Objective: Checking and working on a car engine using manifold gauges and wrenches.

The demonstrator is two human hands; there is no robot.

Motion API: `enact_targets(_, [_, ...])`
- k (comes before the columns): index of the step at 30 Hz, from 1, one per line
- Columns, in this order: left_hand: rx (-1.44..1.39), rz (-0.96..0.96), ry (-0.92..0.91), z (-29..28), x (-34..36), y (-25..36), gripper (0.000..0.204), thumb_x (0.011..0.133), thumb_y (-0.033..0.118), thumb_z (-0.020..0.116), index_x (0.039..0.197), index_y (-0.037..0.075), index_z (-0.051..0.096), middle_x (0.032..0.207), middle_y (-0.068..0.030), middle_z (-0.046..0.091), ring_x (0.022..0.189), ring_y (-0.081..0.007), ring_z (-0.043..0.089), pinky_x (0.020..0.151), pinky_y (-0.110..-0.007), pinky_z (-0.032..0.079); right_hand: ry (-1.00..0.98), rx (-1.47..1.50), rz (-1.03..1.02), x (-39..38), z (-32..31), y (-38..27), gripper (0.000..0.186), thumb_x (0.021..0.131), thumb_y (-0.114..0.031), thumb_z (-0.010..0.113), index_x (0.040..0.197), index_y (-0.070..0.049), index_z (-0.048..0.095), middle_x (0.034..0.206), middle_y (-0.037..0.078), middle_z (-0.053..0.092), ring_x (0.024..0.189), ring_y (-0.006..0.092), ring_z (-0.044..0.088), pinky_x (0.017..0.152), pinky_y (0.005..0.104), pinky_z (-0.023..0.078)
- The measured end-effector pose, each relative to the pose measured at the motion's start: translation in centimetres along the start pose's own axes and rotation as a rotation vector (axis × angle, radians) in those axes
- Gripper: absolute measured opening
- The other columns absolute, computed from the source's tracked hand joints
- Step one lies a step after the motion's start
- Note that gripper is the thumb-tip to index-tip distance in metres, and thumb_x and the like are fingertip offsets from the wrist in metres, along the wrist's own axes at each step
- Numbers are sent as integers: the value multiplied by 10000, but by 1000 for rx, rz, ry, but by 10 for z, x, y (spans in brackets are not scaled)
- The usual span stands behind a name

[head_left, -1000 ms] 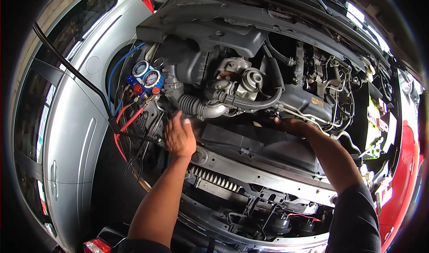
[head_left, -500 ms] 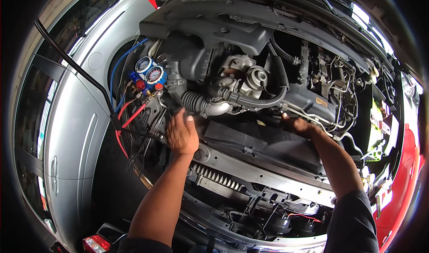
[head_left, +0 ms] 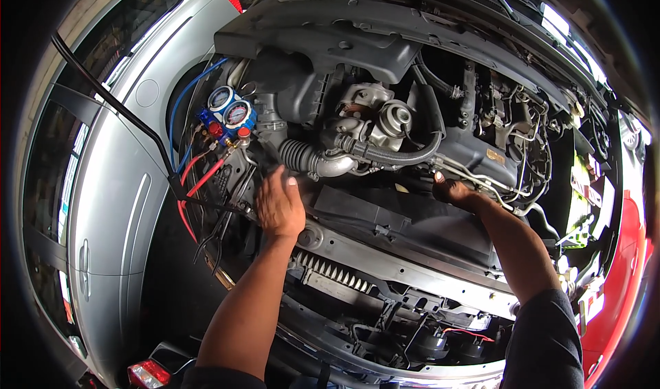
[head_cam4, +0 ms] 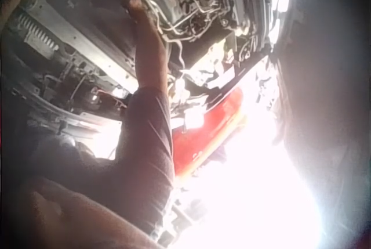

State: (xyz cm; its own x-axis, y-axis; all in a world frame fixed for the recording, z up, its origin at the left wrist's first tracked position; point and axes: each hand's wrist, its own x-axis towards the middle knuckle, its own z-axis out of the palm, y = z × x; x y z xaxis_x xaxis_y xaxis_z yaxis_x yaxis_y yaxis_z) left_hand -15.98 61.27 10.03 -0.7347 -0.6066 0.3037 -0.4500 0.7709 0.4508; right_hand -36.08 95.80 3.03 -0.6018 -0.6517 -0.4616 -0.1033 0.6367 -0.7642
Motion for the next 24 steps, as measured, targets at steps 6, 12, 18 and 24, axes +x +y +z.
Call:
enact_targets(6, [-5, 16, 9, 1, 0, -1, 418, 944, 342, 405, 1259, 86, 505, 1226, -147, 554, 1152, -351, 496, 989, -460, 356, 40, -112, 116, 12, 4, 15, 724, 955, -583, 158, 741, -12, 547, 669, 97, 547, 690, 232, 527, 708, 407, 430])
enact_targets(12, [-6, 7, -11, 2, 1, -3, 404, 942, 322, 405, 1253, 86, 508, 1227, -145, 556, 1159, -348, 495, 990, -459, 352, 67, -104, -31, 21, 4, 24, 743, 960, -563, 152, 810, 32, 571, 746, 186, 596, 792, 303, 572, 788, 442, 430])
enact_targets(18, [-35, -7, -16, 3, 2, -4, 380, 934, 296, 419, 1231, 79, 515, 1211, -165, 562, 1138, -358, 505, 986, -462, 354, 80, -241, 50, 8, 5, 3, 769, 956, -581, 144, 862, 51, 570, 803, 240, 600, 864, 357, 579, 842, 458, 419])
enact_targets(24, [-4, -4, -24, 2, 1, -6, 365, 943, 259, 390, 1220, 60, 518, 1211, -176, 564, 1142, -367, 504, 989, -440, 366, 78, -207, 88, 7, 5, -1, 781, 952, -598, 138, 801, 52, 544, 751, 223, 574, 799, 356, 556, 806, 475, 408])
